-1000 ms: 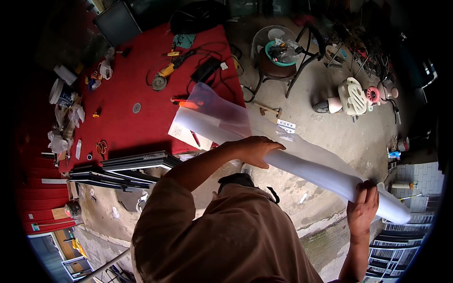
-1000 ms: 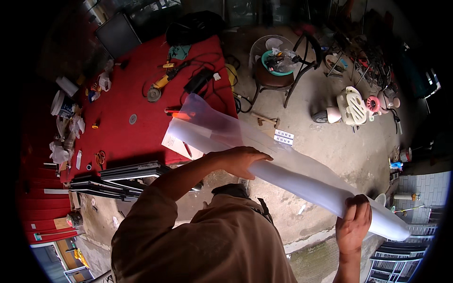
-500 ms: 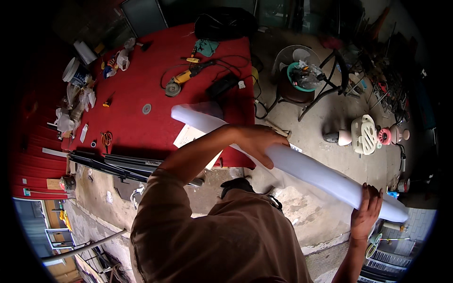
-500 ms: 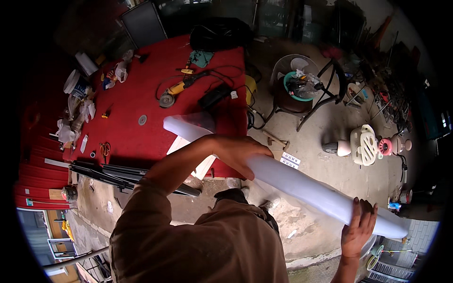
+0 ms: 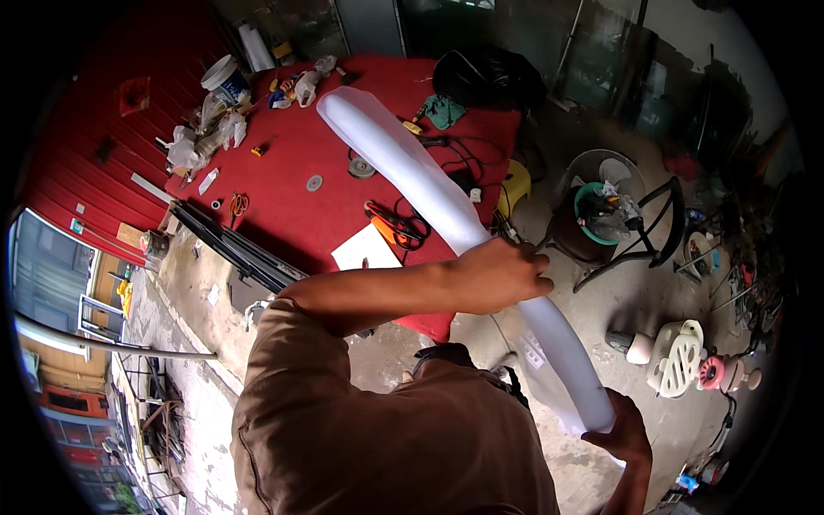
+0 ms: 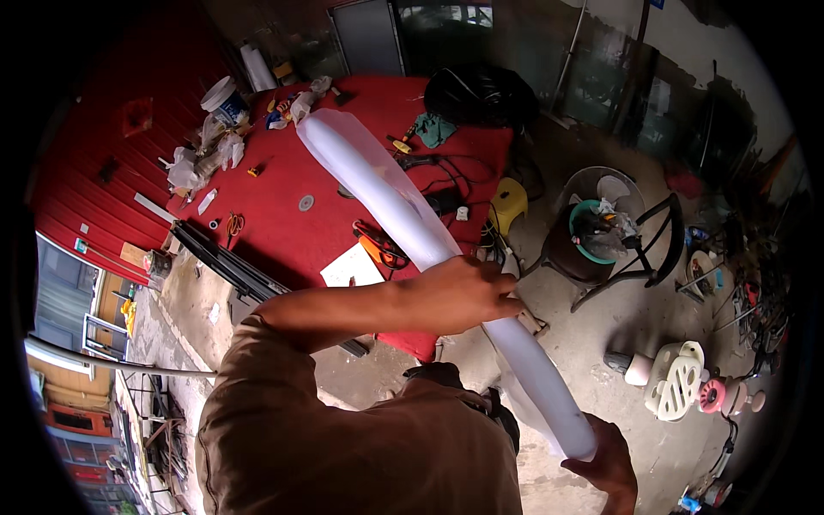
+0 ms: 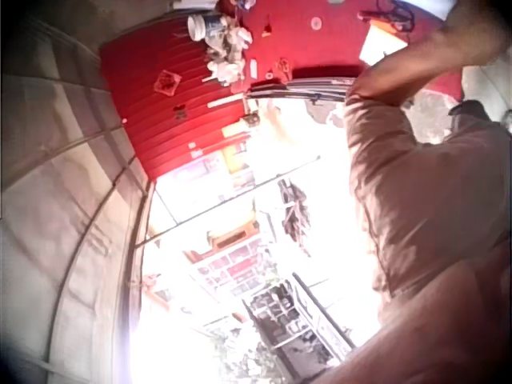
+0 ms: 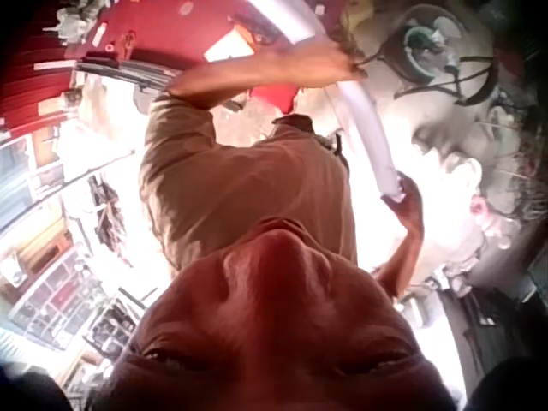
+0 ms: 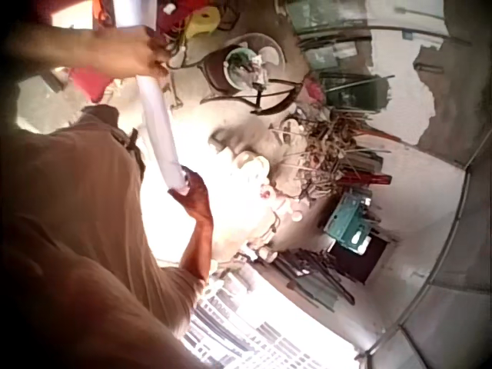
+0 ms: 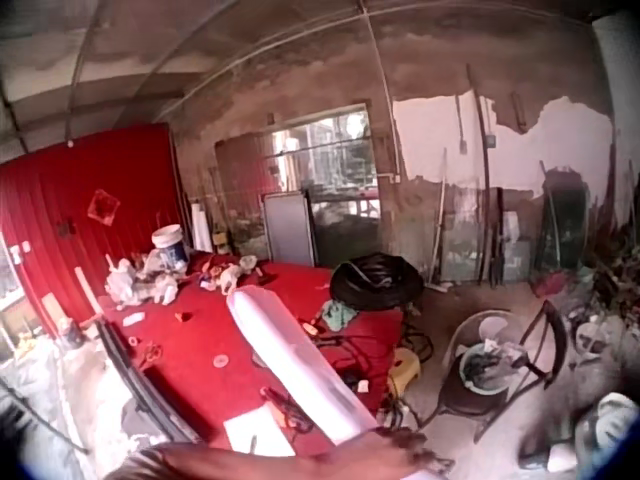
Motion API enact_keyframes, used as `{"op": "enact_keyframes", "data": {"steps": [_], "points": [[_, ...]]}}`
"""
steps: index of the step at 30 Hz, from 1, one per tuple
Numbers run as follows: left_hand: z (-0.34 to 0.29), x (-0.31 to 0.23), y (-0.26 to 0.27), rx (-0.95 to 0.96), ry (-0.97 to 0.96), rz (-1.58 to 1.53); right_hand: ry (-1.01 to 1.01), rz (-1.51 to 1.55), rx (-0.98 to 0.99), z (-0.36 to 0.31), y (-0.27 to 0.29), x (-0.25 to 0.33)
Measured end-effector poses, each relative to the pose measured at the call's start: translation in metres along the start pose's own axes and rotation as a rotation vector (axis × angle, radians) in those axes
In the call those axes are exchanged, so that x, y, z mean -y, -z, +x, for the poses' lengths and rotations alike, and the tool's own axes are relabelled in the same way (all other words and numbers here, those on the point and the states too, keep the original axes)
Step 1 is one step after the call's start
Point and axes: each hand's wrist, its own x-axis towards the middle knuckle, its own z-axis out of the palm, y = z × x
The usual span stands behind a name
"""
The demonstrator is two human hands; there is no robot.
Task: The person measures a metal frame using a tape measure, marks it, and then uses a miter saw to cut the metal piece.
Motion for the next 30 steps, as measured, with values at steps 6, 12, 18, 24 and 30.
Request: {"op": "enact_keyframes", "data": {"steps": [6, 12, 18, 24, 30], "points": [[0.021, -0.011, -0.004, 0.063, 0.155, 0.133, 0.226, -0.064, -0.205, 0.039, 0.065, -0.079], [0.052, -0.040, 0.042, -0.039, 0.216, 0.236, 0.350, -0.044, -0.091, 0.131, 0.046, -0.049], [0.061, -0.020, 0.058, -0.062, 0.343, 0.295, 0.612, 0.044, -0.285, 0.228, -0.005, 0.004], [0.038, 0.060, 0.059, 0.026, 0.478, 0.016, 0.544, -0.036, -0.304, 0.277, 0.038, 0.052], [0.001, 0.163, 0.041, 0.394, 0.332, -0.878, 0.729, -0.562, -0.440, 0.312, 0.115, 0.089]]}}
